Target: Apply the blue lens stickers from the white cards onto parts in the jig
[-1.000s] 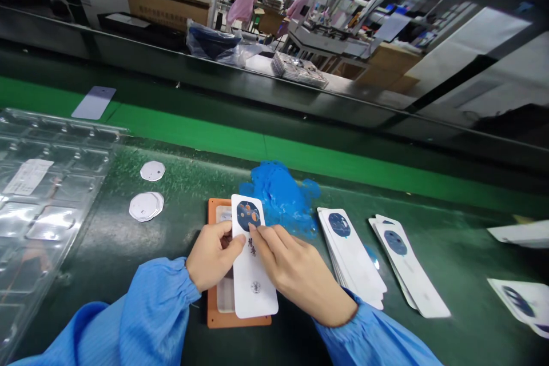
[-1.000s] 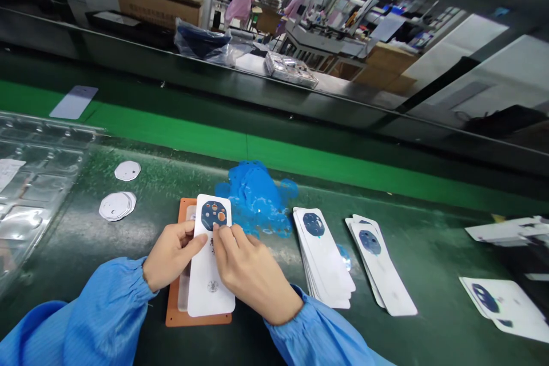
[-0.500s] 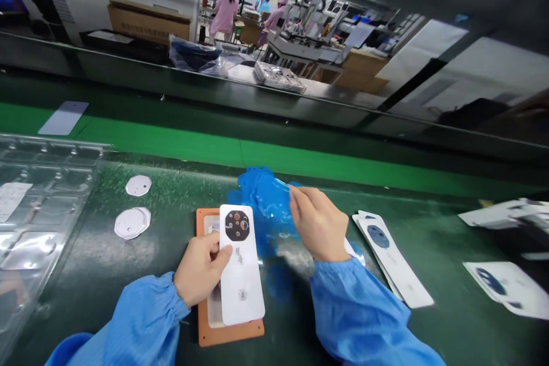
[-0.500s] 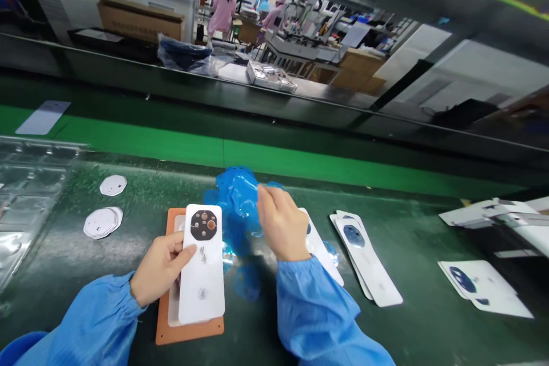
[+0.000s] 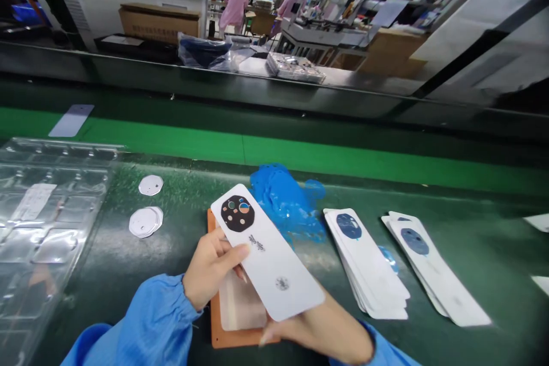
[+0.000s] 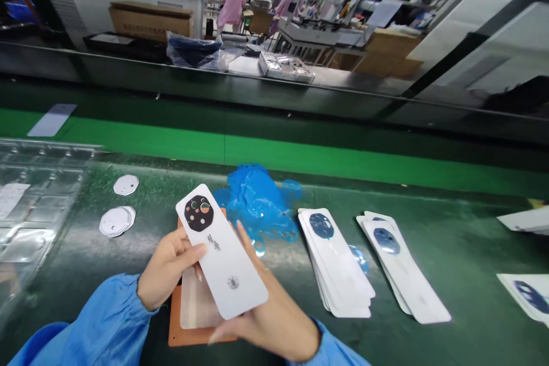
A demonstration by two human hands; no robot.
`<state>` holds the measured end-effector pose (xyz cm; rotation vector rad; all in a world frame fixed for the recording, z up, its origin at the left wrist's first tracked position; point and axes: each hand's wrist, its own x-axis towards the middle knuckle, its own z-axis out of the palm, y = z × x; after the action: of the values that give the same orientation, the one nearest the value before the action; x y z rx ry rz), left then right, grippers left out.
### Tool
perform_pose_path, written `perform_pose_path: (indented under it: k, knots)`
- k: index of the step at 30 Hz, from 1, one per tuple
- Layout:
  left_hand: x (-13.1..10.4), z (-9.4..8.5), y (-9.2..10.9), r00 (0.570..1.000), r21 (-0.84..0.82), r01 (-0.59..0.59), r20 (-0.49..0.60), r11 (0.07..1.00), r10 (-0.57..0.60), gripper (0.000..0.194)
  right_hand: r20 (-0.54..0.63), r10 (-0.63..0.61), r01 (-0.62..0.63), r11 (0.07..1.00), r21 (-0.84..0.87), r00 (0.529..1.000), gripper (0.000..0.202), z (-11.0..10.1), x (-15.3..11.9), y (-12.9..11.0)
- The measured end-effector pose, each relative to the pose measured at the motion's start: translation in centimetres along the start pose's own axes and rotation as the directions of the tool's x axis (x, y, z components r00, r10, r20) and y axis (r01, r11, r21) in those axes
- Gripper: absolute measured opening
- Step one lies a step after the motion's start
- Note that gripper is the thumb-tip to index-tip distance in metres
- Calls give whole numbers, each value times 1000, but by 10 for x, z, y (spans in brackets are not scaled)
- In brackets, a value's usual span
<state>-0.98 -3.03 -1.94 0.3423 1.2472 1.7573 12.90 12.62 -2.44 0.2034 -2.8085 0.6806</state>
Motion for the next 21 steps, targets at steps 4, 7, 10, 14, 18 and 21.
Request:
perform_pose_path:
  k: [4, 7, 10, 14, 18, 21]
  knots:
    - [-6, 7, 0, 996, 68, 36, 80, 997, -42, 51, -194, 34, -10, 992, 127, 980, 60, 20, 5, -34]
    - [-5, 2, 5, 1000, 215, -18, -7, 976, 20, 47, -357, 85, -26, 986, 167, 930, 54, 10, 14, -29]
    - [2, -14, 15, 958, 389, -105, -208, 915, 198, 46, -398, 1, 48, 992, 113, 917, 51, -12, 16, -12]
    - [13, -35, 21, 821, 522, -163, -399, 837, 409, 41, -150, -167, 155, 984, -85, 975, 48, -24, 12, 0]
    - [19, -44, 14, 772, 717, -166, -333, 677, 542, 27, 6, -239, 233, 942, -240, 971, 43, -12, 12, -8]
    - [19, -46, 8, 791, 801, -197, -211, 566, 574, 21, 34, -249, 246, 913, -326, 968, 41, -1, 17, -16]
